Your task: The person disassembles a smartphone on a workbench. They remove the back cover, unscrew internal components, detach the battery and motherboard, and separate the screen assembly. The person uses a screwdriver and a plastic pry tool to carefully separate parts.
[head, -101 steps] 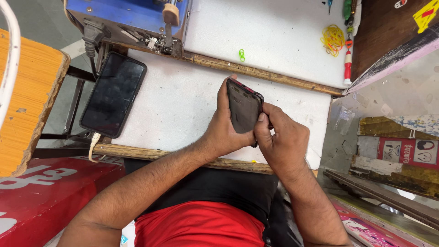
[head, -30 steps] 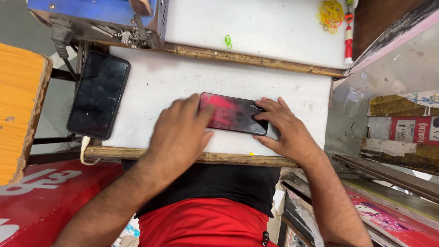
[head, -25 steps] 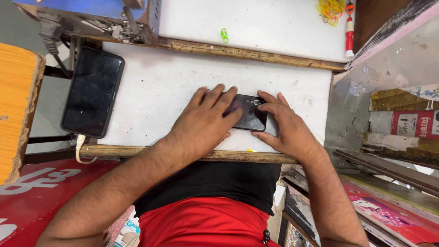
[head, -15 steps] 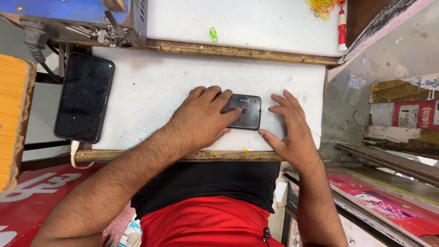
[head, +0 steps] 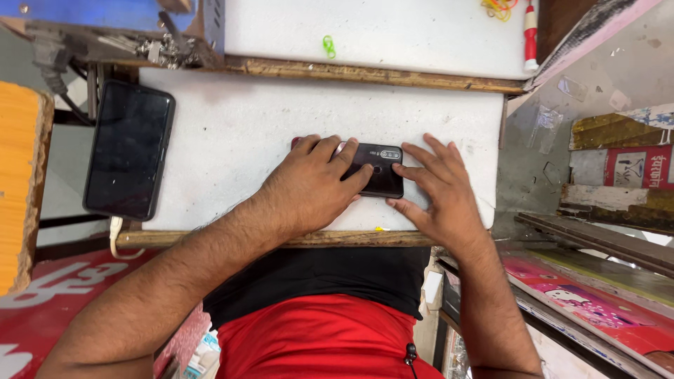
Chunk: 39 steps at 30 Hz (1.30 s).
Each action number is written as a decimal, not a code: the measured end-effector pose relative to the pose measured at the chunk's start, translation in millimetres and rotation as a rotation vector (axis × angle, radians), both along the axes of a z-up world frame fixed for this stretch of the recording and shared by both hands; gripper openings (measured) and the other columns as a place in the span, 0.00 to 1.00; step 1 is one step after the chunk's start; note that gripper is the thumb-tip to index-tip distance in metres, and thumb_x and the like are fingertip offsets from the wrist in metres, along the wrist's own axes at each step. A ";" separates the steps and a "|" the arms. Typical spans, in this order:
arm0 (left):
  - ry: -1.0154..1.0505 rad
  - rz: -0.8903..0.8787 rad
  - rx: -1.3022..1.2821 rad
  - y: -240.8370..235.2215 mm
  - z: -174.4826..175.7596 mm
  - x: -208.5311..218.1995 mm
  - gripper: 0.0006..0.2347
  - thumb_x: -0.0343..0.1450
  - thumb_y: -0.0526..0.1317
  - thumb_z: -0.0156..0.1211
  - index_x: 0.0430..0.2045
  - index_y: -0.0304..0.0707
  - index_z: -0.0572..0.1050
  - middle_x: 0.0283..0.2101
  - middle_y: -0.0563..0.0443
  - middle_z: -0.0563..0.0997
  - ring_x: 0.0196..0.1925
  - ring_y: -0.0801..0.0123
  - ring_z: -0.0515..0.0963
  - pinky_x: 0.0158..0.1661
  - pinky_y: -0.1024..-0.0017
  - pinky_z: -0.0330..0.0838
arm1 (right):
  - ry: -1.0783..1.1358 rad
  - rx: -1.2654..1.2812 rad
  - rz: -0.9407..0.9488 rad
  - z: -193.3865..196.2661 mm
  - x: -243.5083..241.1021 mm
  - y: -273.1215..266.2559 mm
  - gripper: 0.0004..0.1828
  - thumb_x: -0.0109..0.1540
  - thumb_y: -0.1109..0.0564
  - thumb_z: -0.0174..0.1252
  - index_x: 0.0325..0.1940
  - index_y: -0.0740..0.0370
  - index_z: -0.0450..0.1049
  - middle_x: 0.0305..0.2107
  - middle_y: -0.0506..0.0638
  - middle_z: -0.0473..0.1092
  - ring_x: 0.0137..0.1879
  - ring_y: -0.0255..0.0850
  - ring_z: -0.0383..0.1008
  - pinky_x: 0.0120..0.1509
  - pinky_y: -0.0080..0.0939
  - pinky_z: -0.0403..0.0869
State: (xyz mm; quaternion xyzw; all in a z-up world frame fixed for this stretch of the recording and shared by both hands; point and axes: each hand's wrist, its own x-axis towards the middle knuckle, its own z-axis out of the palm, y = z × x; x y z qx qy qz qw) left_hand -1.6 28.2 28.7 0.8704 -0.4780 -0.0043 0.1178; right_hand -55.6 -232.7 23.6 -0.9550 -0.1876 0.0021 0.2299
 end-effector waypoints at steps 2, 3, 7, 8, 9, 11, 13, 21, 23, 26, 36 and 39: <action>-0.058 0.014 -0.007 1.6 -2.7 -4.8 0.19 0.71 0.47 0.58 0.55 0.41 0.76 0.59 0.30 0.75 0.59 0.45 0.76 0.56 0.47 0.71 | 0.004 -0.017 0.028 -0.2 2.5 -3.5 0.31 0.52 0.43 0.73 0.57 0.51 0.76 0.66 0.50 0.68 0.78 0.56 0.56 0.82 0.69 0.50; -0.094 0.016 -0.011 1.3 -3.2 -4.6 0.18 0.71 0.46 0.58 0.55 0.41 0.76 0.58 0.29 0.76 0.59 0.44 0.76 0.57 0.47 0.71 | -0.001 -0.025 0.037 -0.6 4.5 -4.3 0.31 0.52 0.42 0.73 0.57 0.51 0.76 0.66 0.49 0.68 0.78 0.55 0.57 0.82 0.68 0.50; -0.118 0.066 -0.056 -5.9 -4.0 -7.7 0.18 0.70 0.44 0.57 0.53 0.41 0.76 0.57 0.29 0.77 0.59 0.44 0.76 0.56 0.47 0.72 | 0.002 -0.033 0.046 -3.2 4.7 -4.2 0.31 0.53 0.42 0.72 0.56 0.55 0.74 0.66 0.52 0.68 0.78 0.56 0.57 0.81 0.70 0.49; -0.103 0.080 -0.066 -8.3 -4.1 -7.9 0.18 0.70 0.44 0.57 0.53 0.41 0.76 0.57 0.29 0.77 0.58 0.44 0.76 0.56 0.47 0.72 | 0.005 -0.021 0.041 -3.0 4.7 -4.6 0.32 0.53 0.42 0.72 0.57 0.56 0.74 0.65 0.52 0.69 0.78 0.55 0.57 0.81 0.70 0.48; -0.089 0.096 -0.071 -8.5 -3.4 -8.0 0.18 0.70 0.44 0.57 0.53 0.41 0.76 0.56 0.29 0.77 0.58 0.44 0.76 0.55 0.46 0.72 | 0.009 -0.004 0.040 -3.5 5.5 -3.5 0.33 0.54 0.42 0.72 0.58 0.56 0.74 0.65 0.52 0.69 0.78 0.55 0.58 0.81 0.70 0.48; -0.073 0.091 -0.044 -9.4 -2.3 -6.2 0.17 0.71 0.45 0.58 0.53 0.42 0.76 0.56 0.29 0.77 0.57 0.44 0.77 0.56 0.47 0.72 | 0.033 0.020 0.009 -4.1 6.9 -3.9 0.34 0.54 0.41 0.72 0.59 0.57 0.72 0.64 0.51 0.70 0.78 0.55 0.59 0.82 0.70 0.49; -0.025 0.075 -0.034 -9.3 -1.5 -3.5 0.18 0.71 0.48 0.58 0.54 0.42 0.75 0.56 0.29 0.77 0.56 0.44 0.77 0.55 0.48 0.72 | 0.047 0.048 -0.012 -5.4 6.6 -6.6 0.36 0.56 0.42 0.71 0.62 0.58 0.68 0.64 0.51 0.70 0.78 0.56 0.59 0.83 0.69 0.49; 0.075 0.038 0.022 -8.3 4.0 6.6 0.22 0.73 0.55 0.55 0.56 0.45 0.73 0.55 0.32 0.77 0.56 0.48 0.78 0.55 0.49 0.72 | -0.015 0.222 -0.031 -12.0 1.0 -11.1 0.41 0.57 0.50 0.74 0.63 0.57 0.53 0.68 0.61 0.65 0.78 0.57 0.61 0.86 0.69 0.47; 0.057 0.041 0.036 -8.6 4.7 6.9 0.21 0.73 0.56 0.54 0.56 0.45 0.72 0.55 0.33 0.77 0.55 0.48 0.78 0.54 0.48 0.73 | -0.013 0.255 -0.045 -12.8 0.3 -13.1 0.39 0.57 0.53 0.73 0.60 0.57 0.53 0.66 0.63 0.65 0.77 0.57 0.63 0.85 0.68 0.51; 0.056 0.039 0.058 -7.9 5.7 7.8 0.21 0.73 0.56 0.53 0.56 0.46 0.73 0.55 0.34 0.77 0.54 0.50 0.78 0.52 0.48 0.74 | -0.007 0.293 -0.058 -14.9 -2.1 -15.7 0.33 0.60 0.59 0.69 0.59 0.58 0.54 0.66 0.63 0.67 0.77 0.57 0.64 0.86 0.67 0.53; 0.166 0.004 -0.008 -3.9 15.4 27.1 0.18 0.75 0.54 0.53 0.54 0.45 0.76 0.42 0.45 0.84 0.40 0.56 0.83 0.41 0.59 0.79 | -0.011 0.246 -0.132 -5.9 1.4 -8.9 0.09 0.62 0.64 0.65 0.44 0.64 0.73 0.62 0.60 0.71 0.73 0.55 0.69 0.83 0.65 0.59; 0.181 -0.011 -0.027 -3.5 17.4 31.7 0.18 0.76 0.53 0.52 0.53 0.44 0.76 0.38 0.47 0.84 0.39 0.56 0.83 0.41 0.60 0.79 | -0.077 0.156 -0.087 -4.0 1.3 -2.3 0.10 0.62 0.62 0.66 0.48 0.64 0.78 0.63 0.59 0.69 0.73 0.55 0.68 0.82 0.65 0.60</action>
